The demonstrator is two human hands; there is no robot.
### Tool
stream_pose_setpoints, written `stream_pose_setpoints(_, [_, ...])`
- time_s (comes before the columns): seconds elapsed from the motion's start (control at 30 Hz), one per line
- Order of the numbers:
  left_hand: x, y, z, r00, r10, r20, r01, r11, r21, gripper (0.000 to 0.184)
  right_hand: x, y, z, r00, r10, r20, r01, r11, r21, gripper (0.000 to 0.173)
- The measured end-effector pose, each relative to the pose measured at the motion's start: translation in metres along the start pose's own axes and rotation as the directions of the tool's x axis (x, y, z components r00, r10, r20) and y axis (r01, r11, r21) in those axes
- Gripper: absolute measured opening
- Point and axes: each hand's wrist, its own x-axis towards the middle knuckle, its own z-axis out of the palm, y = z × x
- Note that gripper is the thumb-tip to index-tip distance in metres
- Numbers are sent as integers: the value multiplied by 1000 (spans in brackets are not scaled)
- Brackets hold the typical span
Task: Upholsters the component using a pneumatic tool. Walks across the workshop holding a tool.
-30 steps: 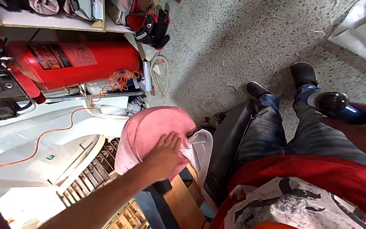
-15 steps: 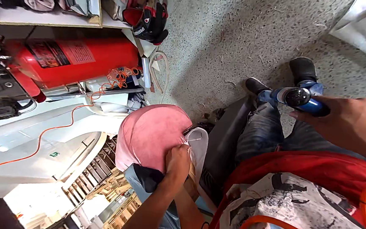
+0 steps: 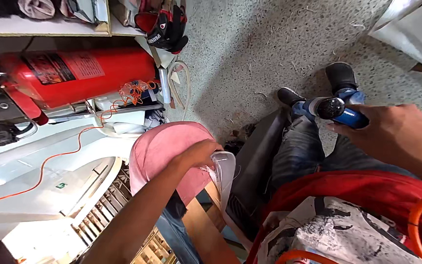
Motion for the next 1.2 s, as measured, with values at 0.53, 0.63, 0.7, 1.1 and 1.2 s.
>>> stream_pose_setpoints(0.53, [-45,-9,27,968,243,-63,-224,951,213,19,-14,29,15,999,21,-37,-20,1000,12,42])
stream_pose_setpoints(0.63, [-29,1,26,976,216,33,-218,960,174,19,-16,10,4,999,51,-17,-51,999,1,37])
stream_pose_setpoints(0.7, [-32,12,22,981,168,95,-185,959,215,22,-21,5,0,998,53,-18,-53,999,-2,34])
stream_pose_setpoints(1.1, [-23,36,16,920,165,-356,-33,937,348,121,-27,18,3,999,42,-19,-42,999,18,34])
stream_pose_setpoints(1.2, [-31,66,2,937,286,-200,-194,903,384,78,-31,25,2,998,49,-30,-49,999,8,33])
